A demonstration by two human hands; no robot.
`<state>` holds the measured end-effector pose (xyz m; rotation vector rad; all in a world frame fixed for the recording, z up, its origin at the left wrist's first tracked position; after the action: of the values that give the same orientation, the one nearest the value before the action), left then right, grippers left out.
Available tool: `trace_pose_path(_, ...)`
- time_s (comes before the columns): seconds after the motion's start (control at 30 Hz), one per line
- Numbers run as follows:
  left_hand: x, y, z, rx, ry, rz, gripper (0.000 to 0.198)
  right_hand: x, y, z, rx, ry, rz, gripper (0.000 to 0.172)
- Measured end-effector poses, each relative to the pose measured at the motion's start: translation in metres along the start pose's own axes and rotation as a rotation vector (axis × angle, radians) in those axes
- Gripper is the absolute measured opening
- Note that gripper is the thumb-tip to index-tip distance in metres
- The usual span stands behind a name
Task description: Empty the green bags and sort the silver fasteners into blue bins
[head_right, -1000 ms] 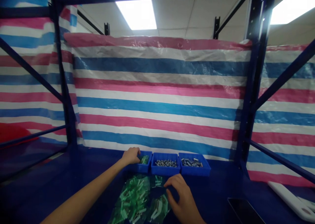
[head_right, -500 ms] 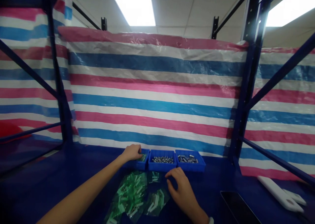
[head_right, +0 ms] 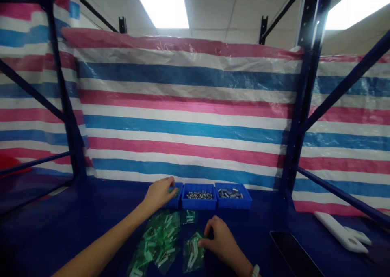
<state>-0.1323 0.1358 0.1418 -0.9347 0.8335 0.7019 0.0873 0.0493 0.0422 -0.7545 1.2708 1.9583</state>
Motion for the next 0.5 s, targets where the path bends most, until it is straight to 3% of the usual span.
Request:
trace_pose_path(0.1,0.006,-0.03,-0.026,0.119,0.014,-0.169,0.009,-0.003,-0.01,0.009,0.146,0.039,0.244,0.02)
trace_pose_path(0.23,0.024,-0.052,-0.052,0.159,0.048,-0.438,0.013,-0.015,-0.018,0.019,0.239,-0.058,0.545,0.036)
trace_pose_path(0.37,0.046,-0.05,-0.06,-0.031,0.126,-0.989,0.031,-0.018,-0.009,0.017,0.269,-0.021,0.7,0.044)
trace_pose_path(0.5,0.069,-0.047,-0.069,-0.285,0.292,-1.311,0.036,-0.012,0.01,0.008,0.314,0.075,0.817,0.05)
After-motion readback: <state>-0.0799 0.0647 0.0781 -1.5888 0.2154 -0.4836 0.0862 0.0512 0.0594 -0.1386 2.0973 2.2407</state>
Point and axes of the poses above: each hand's wrist, its own z-axis towards the middle knuckle, its own x-axis out of the palm, y = z × x, the point moved 3 cm from there along z, towards the middle knuckle, and after that the axes turned 12 degrees about -z, right-handed, at the moved point
